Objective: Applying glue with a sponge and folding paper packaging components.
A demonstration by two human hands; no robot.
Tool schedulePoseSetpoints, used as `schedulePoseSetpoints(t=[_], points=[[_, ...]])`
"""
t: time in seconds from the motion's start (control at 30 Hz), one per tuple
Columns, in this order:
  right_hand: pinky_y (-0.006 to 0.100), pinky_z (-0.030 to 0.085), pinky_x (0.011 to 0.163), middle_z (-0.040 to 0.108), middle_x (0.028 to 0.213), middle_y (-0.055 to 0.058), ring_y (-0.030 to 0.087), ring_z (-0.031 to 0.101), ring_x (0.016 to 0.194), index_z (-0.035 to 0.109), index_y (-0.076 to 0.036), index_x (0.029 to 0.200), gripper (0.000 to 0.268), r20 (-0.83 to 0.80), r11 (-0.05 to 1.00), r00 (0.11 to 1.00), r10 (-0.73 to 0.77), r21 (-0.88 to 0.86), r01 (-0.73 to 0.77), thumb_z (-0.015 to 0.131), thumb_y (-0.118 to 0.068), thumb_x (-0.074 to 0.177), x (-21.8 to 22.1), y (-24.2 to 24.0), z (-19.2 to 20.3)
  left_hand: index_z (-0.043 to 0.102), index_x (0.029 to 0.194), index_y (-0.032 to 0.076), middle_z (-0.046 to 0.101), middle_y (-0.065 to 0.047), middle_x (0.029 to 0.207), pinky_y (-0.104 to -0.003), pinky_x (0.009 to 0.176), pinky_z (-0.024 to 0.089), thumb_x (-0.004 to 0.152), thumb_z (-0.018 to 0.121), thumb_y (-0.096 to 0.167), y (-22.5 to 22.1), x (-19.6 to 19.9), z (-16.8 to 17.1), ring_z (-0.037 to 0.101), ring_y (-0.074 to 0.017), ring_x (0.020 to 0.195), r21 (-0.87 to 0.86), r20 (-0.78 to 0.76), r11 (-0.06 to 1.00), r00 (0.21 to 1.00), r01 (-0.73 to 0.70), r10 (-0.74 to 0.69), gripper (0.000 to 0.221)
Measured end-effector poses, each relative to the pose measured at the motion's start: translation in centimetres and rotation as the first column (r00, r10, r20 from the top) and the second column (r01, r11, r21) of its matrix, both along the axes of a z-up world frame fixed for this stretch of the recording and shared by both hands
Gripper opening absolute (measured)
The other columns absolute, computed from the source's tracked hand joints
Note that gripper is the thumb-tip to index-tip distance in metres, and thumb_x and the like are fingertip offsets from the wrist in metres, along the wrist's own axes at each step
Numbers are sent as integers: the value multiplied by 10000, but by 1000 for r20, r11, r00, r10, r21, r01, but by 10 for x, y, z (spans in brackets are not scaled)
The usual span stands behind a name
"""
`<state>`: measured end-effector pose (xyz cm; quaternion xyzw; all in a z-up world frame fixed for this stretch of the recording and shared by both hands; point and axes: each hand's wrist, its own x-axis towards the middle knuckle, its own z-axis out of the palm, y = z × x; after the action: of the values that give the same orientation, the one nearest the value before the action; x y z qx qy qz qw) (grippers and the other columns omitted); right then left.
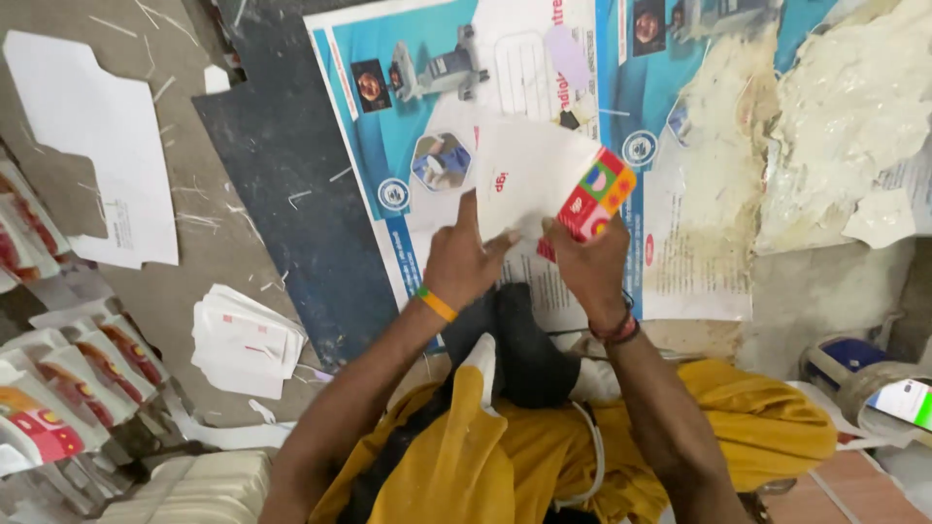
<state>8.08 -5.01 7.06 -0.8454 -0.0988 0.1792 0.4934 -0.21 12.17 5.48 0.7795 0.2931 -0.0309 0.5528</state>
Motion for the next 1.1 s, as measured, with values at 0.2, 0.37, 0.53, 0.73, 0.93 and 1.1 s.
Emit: schedulePoseSetpoints(t=[0.2,0.37,0.53,0.73,0.93,1.1], points=[[282,582,733,735,938,50,119,703,827,669,21,1078,233,-303,968,946,-112,184,173,793,-66,901,-22,-25,19,444,1443,37,753,-253,946,-525,783,584,983,727,274,-17,-19,-17,716,-475,872,42,-108,987,983,154,-149,590],[303,566,876,727,1072,51,126,693,982,654,25,1200,264,-15,976,998,-62,206,64,721,-36,952,13,-38,11,441,1431,-13,672,-314,1224,-482,1004,548,876,651,74,-4,-20,-7,678,-468,1132,467,262,841,866,272,-426,601],[309,559,864,727,1082,61,137,682,987,649,4,1232,202,35,953,994,-101,290,87,704,-30,1041,11,-41,1,326,1568,-2,557,-258,1465,-430,1179,400,931,583,-48,-28,12,52,503,-395,1375,-214,349,955,929,204,-120,689],[307,563,894,690,1222,87,168,665,1114,630,9,1298,360,-184,926,982,-42,363,108,762,68,967,-24,-87,-55,163,1669,46,309,-193,1723,-440,1362,173,874,659,-98,-25,-16,30,249,-345,1645,-120,415,956,888,266,-195,948],[358,575,1025,647,1313,105,198,648,1202,550,4,1414,483,-288,802,958,-16,569,184,699,79,961,-12,-70,-58,66,1656,47,204,-215,1720,-460,1337,105,730,658,-108,-40,-4,24,139,-396,1626,-104,433,960,881,259,-191,1110],[429,587,1007,679,1291,171,267,691,1167,578,62,1371,404,-618,564,785,-43,633,530,665,-42,990,7,-63,-51,103,1715,66,267,-206,1727,-384,1341,280,828,693,-116,-25,5,15,295,-324,1613,-251,396,948,914,198,-87,1081]])
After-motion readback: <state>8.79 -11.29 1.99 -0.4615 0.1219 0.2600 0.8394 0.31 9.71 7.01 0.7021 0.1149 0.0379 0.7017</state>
